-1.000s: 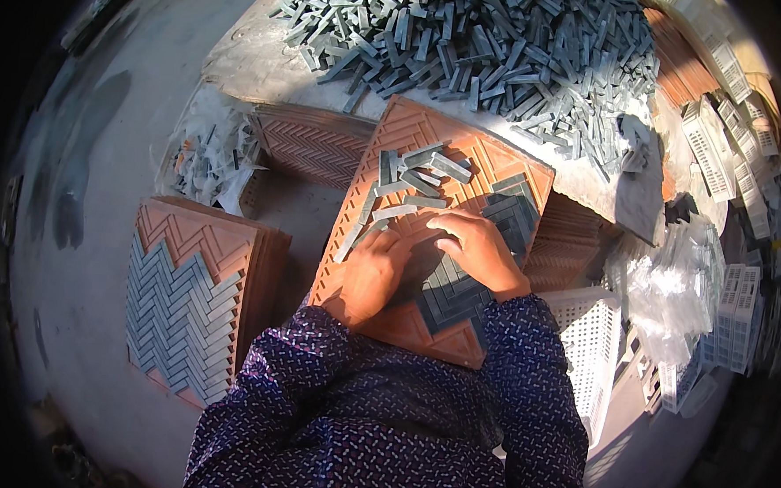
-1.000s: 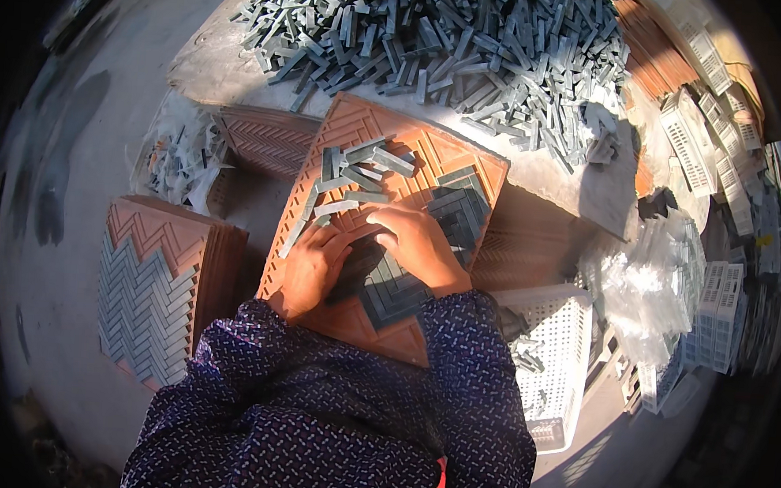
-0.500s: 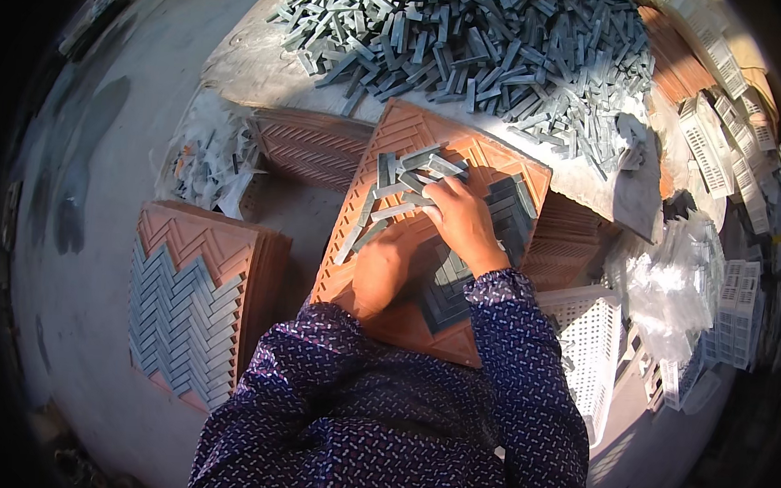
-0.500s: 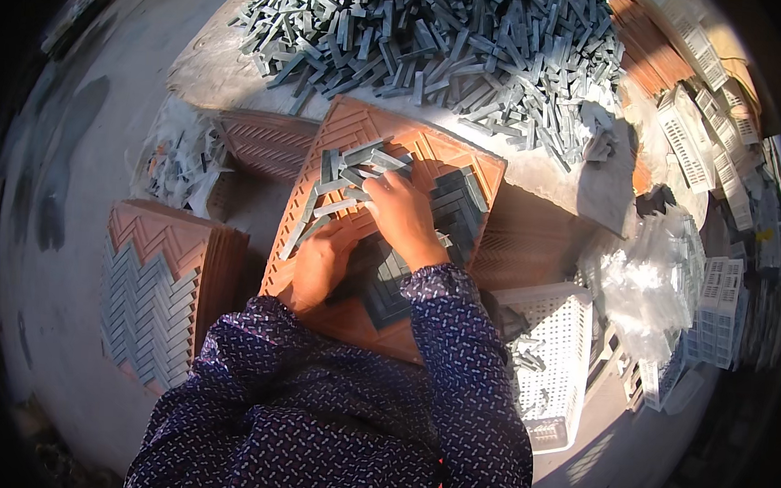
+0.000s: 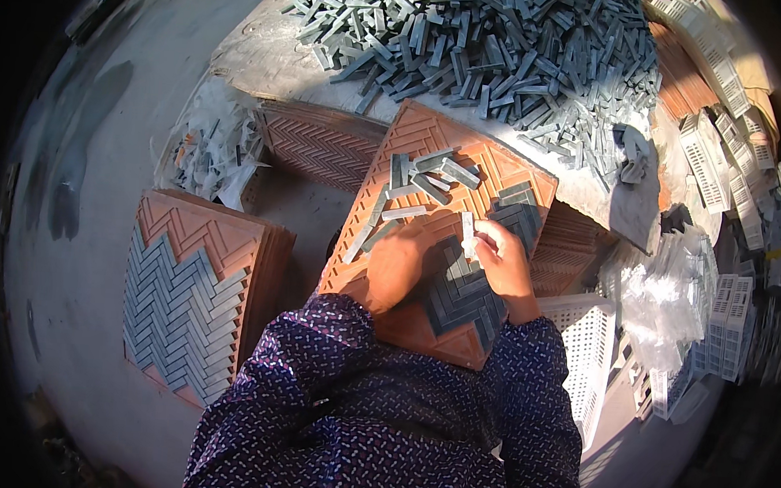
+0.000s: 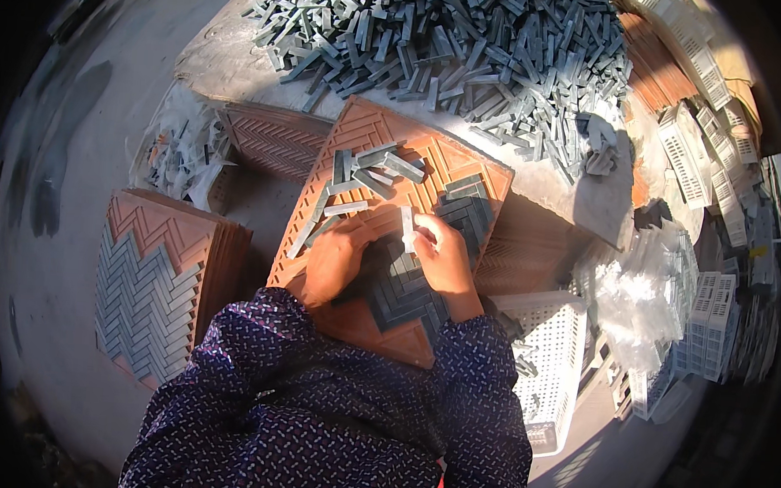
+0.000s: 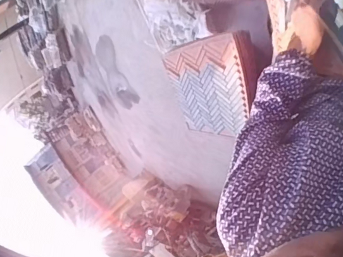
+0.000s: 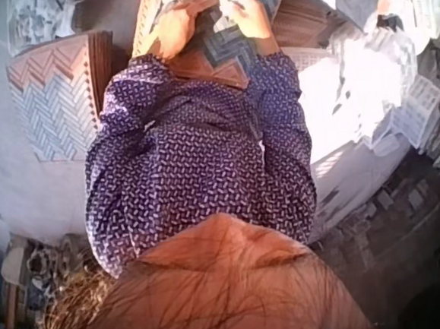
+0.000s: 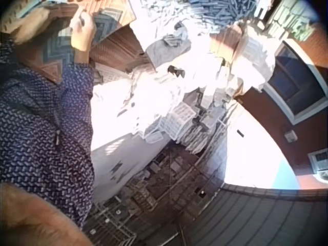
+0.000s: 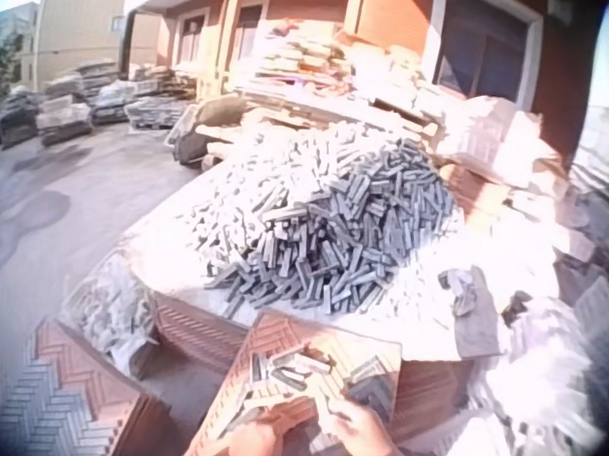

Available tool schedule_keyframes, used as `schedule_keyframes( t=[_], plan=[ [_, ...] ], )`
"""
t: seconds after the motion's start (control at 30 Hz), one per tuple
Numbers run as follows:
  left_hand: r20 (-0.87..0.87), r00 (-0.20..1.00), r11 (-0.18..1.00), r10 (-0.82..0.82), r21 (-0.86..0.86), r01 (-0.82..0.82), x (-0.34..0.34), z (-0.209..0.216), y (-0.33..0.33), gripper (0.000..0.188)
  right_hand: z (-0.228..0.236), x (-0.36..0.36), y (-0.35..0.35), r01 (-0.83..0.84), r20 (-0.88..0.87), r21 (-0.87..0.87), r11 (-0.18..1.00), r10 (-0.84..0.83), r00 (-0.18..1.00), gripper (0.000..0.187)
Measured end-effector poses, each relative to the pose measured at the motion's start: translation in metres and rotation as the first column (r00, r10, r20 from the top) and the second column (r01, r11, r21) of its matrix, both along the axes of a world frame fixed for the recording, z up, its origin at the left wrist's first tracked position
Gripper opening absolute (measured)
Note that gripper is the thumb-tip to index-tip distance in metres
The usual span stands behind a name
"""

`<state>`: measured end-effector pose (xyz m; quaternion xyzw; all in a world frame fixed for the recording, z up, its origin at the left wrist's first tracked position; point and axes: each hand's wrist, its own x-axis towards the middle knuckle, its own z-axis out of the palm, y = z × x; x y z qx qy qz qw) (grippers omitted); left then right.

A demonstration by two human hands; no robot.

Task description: The person arranges small rectangular tiles into a herringbone pattern on a flat board. They pick tiles from a nearby pile and place them one by one, occasionally adjusting positions to maintain alignment.

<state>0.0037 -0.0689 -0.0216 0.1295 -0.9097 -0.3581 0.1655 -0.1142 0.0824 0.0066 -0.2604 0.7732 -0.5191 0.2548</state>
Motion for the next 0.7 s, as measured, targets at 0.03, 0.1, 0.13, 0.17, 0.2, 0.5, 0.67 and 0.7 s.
schedule_keyframes(
  t=[0.03, 0.1, 0.13, 0.17, 0.2, 0.5, 0.67, 0.7],
  plan=[
    [-0.011, 1.000, 1.000, 0.008, 0.007, -0.007, -0.002, -0.002, 0.001, 0.024, -0.005, 0.000, 0.002, 0.011, -0.007, -0.022, 1.000, -0.011, 1.000, 0.023],
    [-0.045, 0.999, 1.000, 0.020, 0.008, -0.020, -0.002, -0.003, 0.003, 0.023, -0.015, 0.000, 0.005, 0.036, -0.028, -0.027, 0.999, -0.037, 0.999, 0.022],
    [-0.068, 0.997, 1.000, 0.025, 0.004, -0.025, -0.001, -0.003, 0.003, 0.023, -0.013, 0.001, 0.003, 0.048, -0.038, -0.027, 0.998, -0.049, 0.998, 0.021],
    [-0.091, 0.995, 1.000, 0.030, -0.001, -0.031, -0.001, -0.003, 0.004, 0.023, -0.009, 0.002, 0.002, 0.046, -0.095, 0.020, 0.999, -0.043, 0.995, 0.020],
    [-0.082, 0.996, 0.999, 0.043, 0.011, -0.042, 0.001, -0.004, 0.004, 0.023, -0.005, 0.003, 0.003, 0.045, -0.152, 0.068, 0.997, -0.035, 0.988, 0.019],
    [-0.170, 0.980, 0.993, 0.099, 0.087, -0.085, 0.018, 0.009, 0.006, 0.016, -0.002, 0.022, -0.005, 0.122, -0.664, 0.242, 0.963, 0.072, 0.744, 0.018],
    [-0.201, 0.974, 0.993, 0.107, 0.074, -0.094, 0.022, 0.014, 0.001, 0.012, 0.000, 0.021, -0.011, 0.154, -0.613, 0.291, 0.944, 0.061, 0.788, 0.019],
    [-0.195, 0.975, 0.993, 0.105, 0.077, -0.092, 0.022, 0.014, 0.002, 0.012, 0.000, 0.020, -0.013, 0.166, -0.609, 0.321, 0.932, 0.068, 0.791, 0.019]
  ],
)
